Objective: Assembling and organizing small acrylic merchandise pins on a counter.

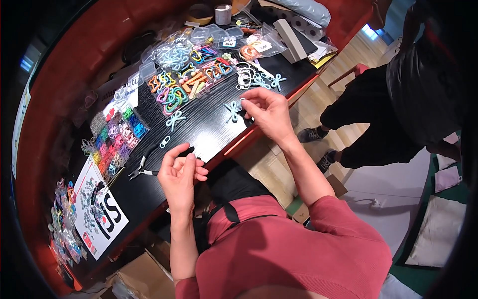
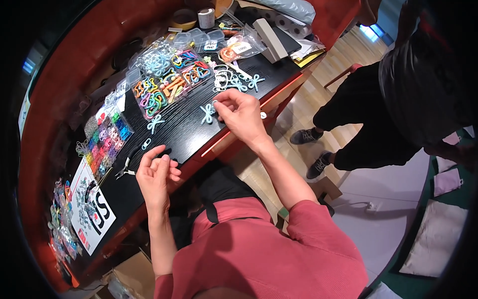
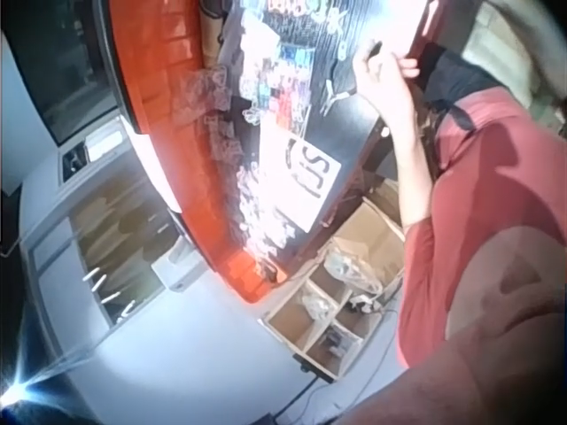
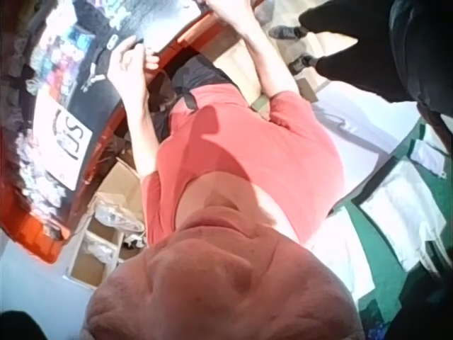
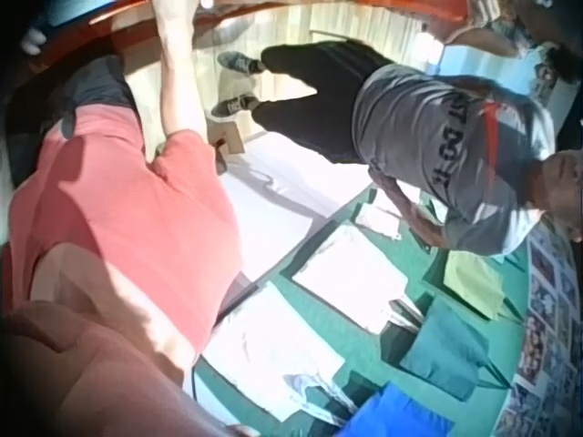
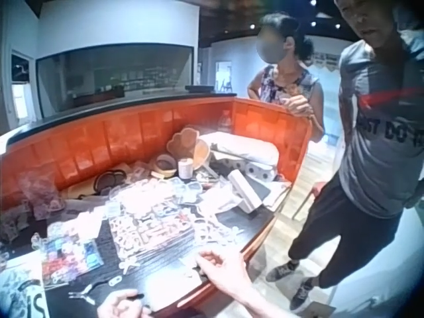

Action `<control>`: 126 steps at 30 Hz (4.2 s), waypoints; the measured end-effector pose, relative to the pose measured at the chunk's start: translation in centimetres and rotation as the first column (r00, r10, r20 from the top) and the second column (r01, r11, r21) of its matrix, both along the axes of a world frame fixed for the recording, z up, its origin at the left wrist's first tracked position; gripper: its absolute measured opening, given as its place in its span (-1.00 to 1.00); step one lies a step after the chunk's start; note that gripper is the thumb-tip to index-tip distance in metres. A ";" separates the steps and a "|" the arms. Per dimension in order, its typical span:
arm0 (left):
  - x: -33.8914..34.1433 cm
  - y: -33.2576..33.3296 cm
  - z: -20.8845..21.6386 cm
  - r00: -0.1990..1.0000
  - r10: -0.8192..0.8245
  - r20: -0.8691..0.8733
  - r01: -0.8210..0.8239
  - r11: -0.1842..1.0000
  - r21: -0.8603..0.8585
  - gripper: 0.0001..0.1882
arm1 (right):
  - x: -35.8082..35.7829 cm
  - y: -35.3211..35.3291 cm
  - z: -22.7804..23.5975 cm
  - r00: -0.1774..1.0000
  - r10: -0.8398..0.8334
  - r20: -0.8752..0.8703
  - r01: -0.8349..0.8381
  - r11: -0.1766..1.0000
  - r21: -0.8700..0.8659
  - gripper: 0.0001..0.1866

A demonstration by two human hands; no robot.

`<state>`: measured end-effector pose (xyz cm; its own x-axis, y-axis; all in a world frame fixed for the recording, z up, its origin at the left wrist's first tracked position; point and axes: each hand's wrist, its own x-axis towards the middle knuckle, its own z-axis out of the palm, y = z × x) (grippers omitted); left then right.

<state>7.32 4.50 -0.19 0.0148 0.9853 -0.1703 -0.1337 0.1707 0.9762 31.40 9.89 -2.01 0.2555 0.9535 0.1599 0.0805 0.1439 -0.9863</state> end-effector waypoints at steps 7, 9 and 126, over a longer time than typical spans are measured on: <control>-0.1 0.1 -0.2 1.000 -0.010 -0.013 0.010 1.000 -0.010 -0.72 | 3.6 1.6 -0.6 0.802 -0.390 0.453 0.277 0.914 0.296 -0.86; -0.3 -0.1 -0.2 0.999 -0.030 -0.019 0.030 1.000 0.007 -0.74 | 3.5 1.9 -0.7 0.775 -0.454 0.439 0.300 0.876 0.377 -0.83; -12.2 -3.0 1.7 0.831 0.521 0.195 -0.556 0.761 0.335 -0.89 | -18.3 1.4 4.8 0.760 0.644 -0.089 -0.643 0.765 0.044 -0.84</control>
<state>-4.86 1.52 1.52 -0.5395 0.8234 0.1761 -0.1807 -0.3174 0.9309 13.13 11.34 2.82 -0.4029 0.8977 0.1784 -0.1266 0.1384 -0.9823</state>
